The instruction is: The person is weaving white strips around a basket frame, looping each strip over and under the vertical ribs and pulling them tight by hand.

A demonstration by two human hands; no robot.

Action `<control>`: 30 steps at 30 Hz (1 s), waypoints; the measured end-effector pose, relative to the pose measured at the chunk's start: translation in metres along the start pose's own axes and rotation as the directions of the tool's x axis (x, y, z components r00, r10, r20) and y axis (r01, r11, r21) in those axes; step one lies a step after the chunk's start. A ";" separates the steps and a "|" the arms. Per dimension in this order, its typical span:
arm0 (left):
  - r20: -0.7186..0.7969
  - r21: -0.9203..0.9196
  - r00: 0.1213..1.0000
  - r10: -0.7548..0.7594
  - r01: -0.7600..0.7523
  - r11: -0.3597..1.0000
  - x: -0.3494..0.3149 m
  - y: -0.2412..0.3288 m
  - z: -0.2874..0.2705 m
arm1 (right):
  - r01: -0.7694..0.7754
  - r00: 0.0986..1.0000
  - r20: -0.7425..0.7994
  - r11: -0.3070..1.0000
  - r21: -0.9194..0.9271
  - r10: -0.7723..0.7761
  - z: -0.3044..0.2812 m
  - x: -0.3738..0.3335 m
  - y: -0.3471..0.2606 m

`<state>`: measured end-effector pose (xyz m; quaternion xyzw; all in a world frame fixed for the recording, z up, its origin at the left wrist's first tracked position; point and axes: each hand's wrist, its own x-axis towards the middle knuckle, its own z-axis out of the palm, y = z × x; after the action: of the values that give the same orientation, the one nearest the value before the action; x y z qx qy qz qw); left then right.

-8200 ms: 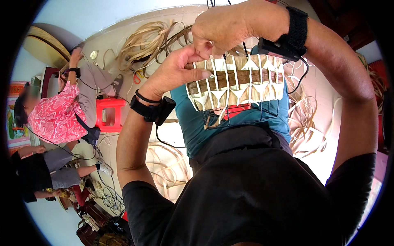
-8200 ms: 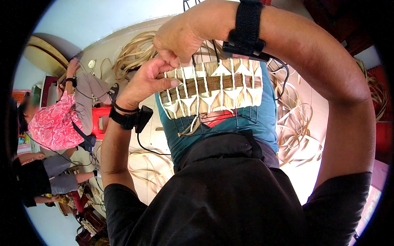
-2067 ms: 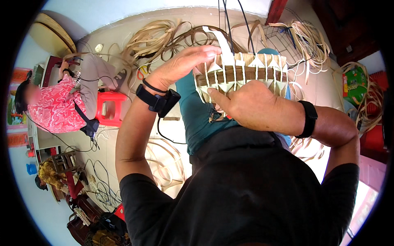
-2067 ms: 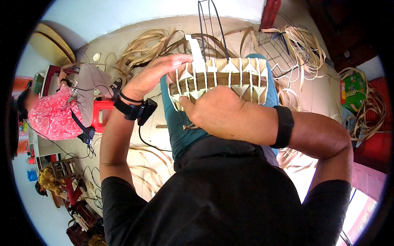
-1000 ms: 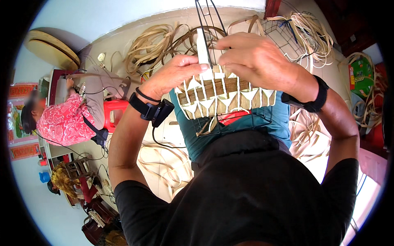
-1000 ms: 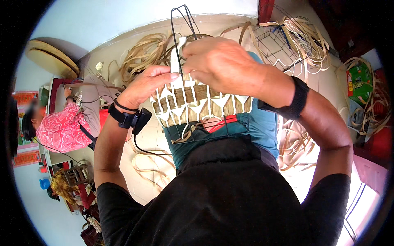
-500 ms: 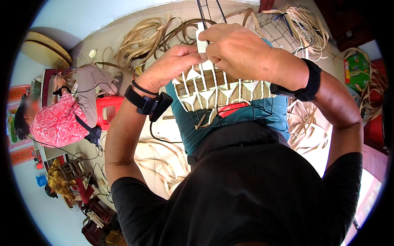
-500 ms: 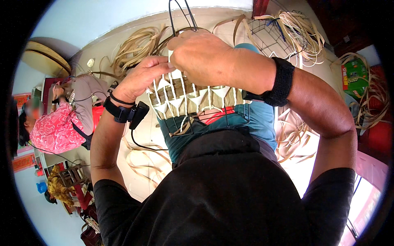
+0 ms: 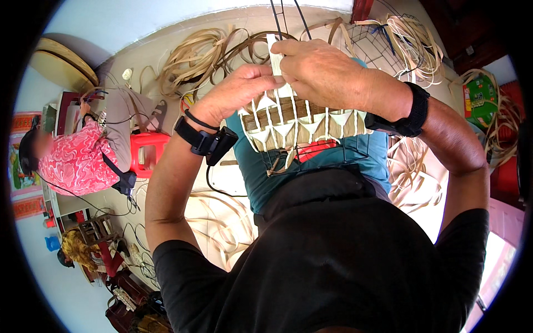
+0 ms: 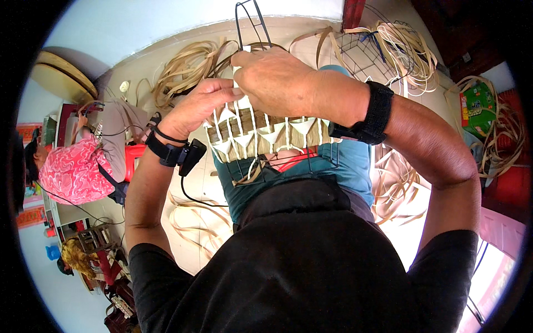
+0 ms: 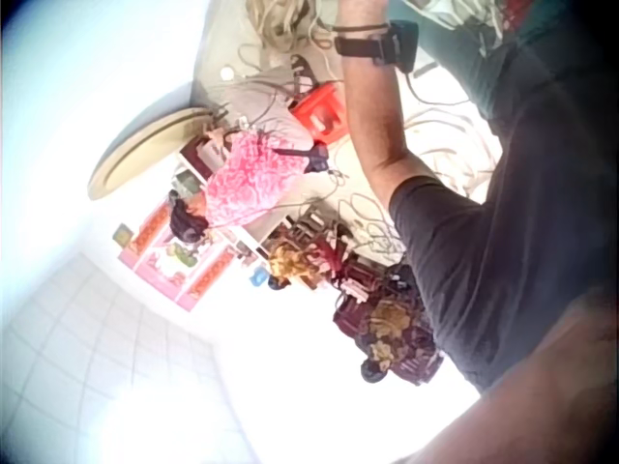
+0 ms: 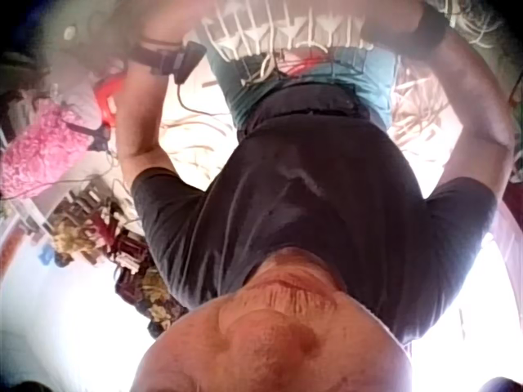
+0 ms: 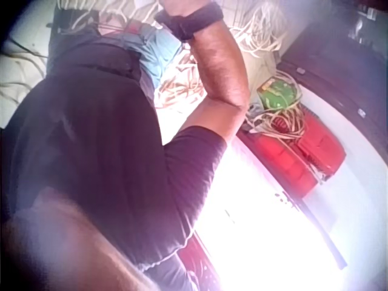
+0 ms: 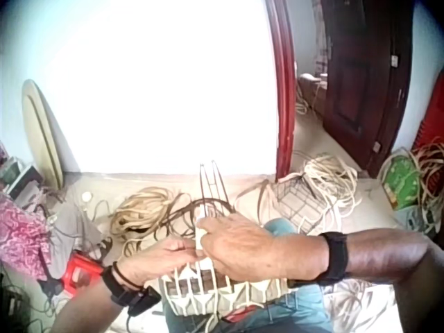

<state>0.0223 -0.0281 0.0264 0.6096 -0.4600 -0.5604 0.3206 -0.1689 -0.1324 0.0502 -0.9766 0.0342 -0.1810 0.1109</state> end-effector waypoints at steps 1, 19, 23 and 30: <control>0.001 0.010 1.000 0.000 0.000 1.000 0.001 -0.001 -0.001 | -0.019 1.000 0.011 1.000 0.015 0.019 -0.001 0.000 -0.001; -0.058 -0.254 0.997 0.058 -0.071 0.965 -0.002 -0.003 0.004 | -0.032 0.999 -0.013 0.994 0.106 0.033 -0.002 -0.004 -0.003; -0.053 -0.251 0.997 0.056 -0.068 0.966 0.000 -0.004 0.004 | -0.054 0.998 0.022 0.994 0.094 0.052 -0.001 -0.003 -0.003; -0.047 -0.168 0.995 0.083 -0.090 0.982 0.003 -0.009 -0.001 | -0.049 0.998 0.047 0.998 0.042 0.047 0.005 -0.002 0.000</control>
<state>0.0254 -0.0280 0.0172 0.5703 -0.4301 -0.5708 0.4048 -0.1693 -0.1308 0.0449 -0.9768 0.0511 -0.1566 0.1369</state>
